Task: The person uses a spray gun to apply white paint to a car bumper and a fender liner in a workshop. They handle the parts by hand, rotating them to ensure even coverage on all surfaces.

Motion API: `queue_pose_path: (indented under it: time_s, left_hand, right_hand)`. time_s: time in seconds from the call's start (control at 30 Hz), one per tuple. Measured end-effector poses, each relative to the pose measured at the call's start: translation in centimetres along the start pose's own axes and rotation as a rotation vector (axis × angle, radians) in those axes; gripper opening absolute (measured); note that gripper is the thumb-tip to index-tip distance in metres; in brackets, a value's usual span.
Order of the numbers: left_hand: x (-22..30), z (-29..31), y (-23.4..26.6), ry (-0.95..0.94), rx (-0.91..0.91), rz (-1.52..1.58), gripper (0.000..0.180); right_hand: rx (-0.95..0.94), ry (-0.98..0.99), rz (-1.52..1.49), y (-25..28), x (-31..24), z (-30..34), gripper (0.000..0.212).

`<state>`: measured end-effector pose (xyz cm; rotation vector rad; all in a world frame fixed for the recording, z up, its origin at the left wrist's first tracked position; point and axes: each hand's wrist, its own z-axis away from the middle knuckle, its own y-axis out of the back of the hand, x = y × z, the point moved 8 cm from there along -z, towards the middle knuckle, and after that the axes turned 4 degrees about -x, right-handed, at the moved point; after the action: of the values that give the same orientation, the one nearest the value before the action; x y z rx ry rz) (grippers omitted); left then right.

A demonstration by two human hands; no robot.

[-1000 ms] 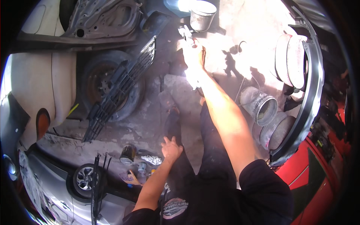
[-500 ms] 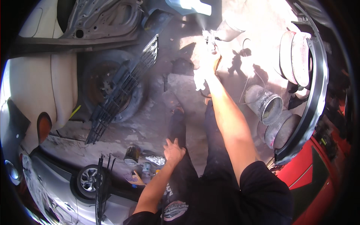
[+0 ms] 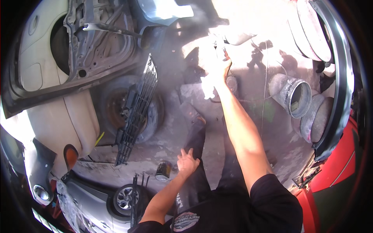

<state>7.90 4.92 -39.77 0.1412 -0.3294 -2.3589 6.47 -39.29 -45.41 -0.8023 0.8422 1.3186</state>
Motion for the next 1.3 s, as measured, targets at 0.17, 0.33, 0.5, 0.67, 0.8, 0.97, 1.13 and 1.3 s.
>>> queue_pose_path:
  time_s: [0.17, 0.33, 0.5, 0.67, 0.8, 0.97, 1.13, 1.3]
  left_hand:
    - [1.0, -0.4, 0.1, -0.013, -0.015, -0.028, 0.074]
    - [1.6, -0.3, 0.4, 0.019, -0.003, 0.001, 0.074]
    - [3.2, -0.2, 0.2, -0.008, -0.023, 0.049, 0.071]
    - [2.3, 0.3, -0.7, 0.073, 0.028, 0.16, 0.066]
    - [3.2, -0.1, -0.3, 0.053, 0.005, 0.147, 0.064]
    - [3.3, -1.5, -0.6, 0.059, -0.015, 0.162, 0.056]
    - [3.4, -1.0, 0.4, 0.089, -0.004, 0.202, 0.052]
    - [3.6, -1.1, 0.8, 0.093, 0.008, 0.227, 0.048]
  right_hand:
    - [-0.197, 0.093, -0.218, 0.1, 2.2, -2.7, 0.028]
    - [-0.245, 0.074, 0.269, -1.0, -2.2, 0.8, 0.021]
    - [-0.091, 0.119, 0.216, 1.1, -5.3, -1.5, 0.026]
    - [-0.309, -0.049, -0.024, -3.8, -15.1, 3.3, 0.028]
    - [-0.17, 0.042, 0.526, -8.3, -9.2, -1.7, 0.035]
    - [-0.456, 0.209, 0.655, -18.4, -8.8, -0.1, 0.036]
    - [-0.438, 0.319, 0.682, -18.9, -10.0, -0.2, 0.048]
    - [-0.221, 0.311, 0.822, -12.1, -14.1, -1.2, 0.034]
